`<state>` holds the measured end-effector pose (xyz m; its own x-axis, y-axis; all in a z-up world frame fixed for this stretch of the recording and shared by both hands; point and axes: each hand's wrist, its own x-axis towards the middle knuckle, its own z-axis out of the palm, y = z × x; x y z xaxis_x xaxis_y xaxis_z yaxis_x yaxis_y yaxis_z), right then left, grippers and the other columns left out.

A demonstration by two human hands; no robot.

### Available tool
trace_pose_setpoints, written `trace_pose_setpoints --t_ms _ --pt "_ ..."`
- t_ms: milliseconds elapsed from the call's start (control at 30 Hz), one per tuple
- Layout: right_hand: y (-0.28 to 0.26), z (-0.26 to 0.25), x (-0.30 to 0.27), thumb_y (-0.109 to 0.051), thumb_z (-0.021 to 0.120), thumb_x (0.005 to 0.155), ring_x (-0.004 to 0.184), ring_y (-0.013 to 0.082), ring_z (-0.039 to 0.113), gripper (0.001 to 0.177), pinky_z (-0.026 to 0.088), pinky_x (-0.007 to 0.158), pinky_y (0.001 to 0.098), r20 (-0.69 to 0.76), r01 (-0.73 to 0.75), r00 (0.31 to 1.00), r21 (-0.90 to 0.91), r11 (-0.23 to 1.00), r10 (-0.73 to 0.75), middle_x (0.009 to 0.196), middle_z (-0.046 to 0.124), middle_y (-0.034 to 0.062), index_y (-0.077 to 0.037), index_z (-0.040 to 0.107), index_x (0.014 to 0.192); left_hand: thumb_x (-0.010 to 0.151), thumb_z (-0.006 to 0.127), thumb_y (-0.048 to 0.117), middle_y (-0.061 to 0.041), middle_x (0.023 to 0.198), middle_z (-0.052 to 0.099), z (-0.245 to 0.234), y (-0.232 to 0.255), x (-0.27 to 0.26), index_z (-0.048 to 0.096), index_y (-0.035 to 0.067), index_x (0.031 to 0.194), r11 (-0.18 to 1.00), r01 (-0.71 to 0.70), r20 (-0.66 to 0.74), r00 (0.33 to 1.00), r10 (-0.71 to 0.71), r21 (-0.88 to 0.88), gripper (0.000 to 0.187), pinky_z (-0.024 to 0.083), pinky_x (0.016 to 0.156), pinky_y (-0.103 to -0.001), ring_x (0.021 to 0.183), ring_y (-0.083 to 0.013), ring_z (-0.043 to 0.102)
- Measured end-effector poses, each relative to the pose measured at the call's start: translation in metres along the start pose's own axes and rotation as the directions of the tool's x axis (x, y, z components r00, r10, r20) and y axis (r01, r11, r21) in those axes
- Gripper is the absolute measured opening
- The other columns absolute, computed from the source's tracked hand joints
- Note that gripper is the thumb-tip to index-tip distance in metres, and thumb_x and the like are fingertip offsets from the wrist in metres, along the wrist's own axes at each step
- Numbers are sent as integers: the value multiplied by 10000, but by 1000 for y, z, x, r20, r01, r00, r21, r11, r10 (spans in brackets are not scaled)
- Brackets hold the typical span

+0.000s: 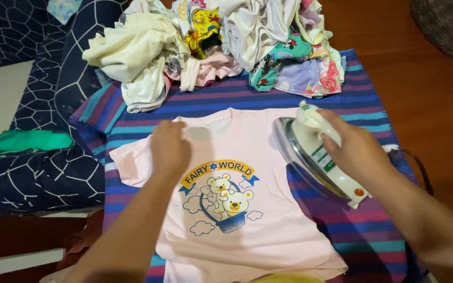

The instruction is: The person irons a pink t-shirt on a striped ironing board. They smooth the shirt, iron the front and back, flip the shirt over, and continue ironing until the garment is flat.

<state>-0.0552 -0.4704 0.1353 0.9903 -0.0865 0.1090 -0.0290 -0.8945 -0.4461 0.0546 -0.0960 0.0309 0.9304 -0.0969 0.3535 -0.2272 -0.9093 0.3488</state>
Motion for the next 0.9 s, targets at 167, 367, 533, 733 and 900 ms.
trace_pose_setpoints --t_ms 167,367,533,733,900 --pt "2 2 5 -315 697 915 924 465 700 571 563 740 512 -9 47 999 36 998 -46 1008 726 260 -255 522 1455 826 710 147 -157 1139 657 26 51 2 652 99 1217 964 -94 119 985 127 -249 398 478 923 -519 1091 -386 598" --pt "-2 8 26 -328 676 946 886 448 708 503 563 713 501 -2 268 963 5 963 -268 1019 745 224 -229 544 1421 842 742 180 -137 1158 665 36 81 18 622 118 1271 959 -70 184 975 124 -275 450 476 926 -505 1095 -382 582" --pt "-22 22 53 -337 679 961 889 463 687 497 539 725 538 -23 151 988 -32 988 -151 987 732 236 -233 544 1428 854 714 171 -64 1139 691 42 91 32 703 196 1182 937 86 331 943 33 -338 329 479 958 -458 1121 -304 606" --pt "-32 28 82 -303 674 976 937 457 683 496 528 772 540 -42 189 981 -17 982 -189 1014 721 252 -191 533 1439 825 731 137 -65 1162 657 52 87 34 750 178 1127 944 83 326 945 27 -319 305 477 978 -433 1136 -277 604" --pt "-28 31 83 -264 677 950 969 452 687 507 538 776 520 -40 236 971 68 969 -234 1099 723 238 -181 530 1428 832 728 127 -79 1174 645 48 85 28 759 161 1151 946 60 298 954 40 -318 322 463 1005 -435 1157 -293 590"
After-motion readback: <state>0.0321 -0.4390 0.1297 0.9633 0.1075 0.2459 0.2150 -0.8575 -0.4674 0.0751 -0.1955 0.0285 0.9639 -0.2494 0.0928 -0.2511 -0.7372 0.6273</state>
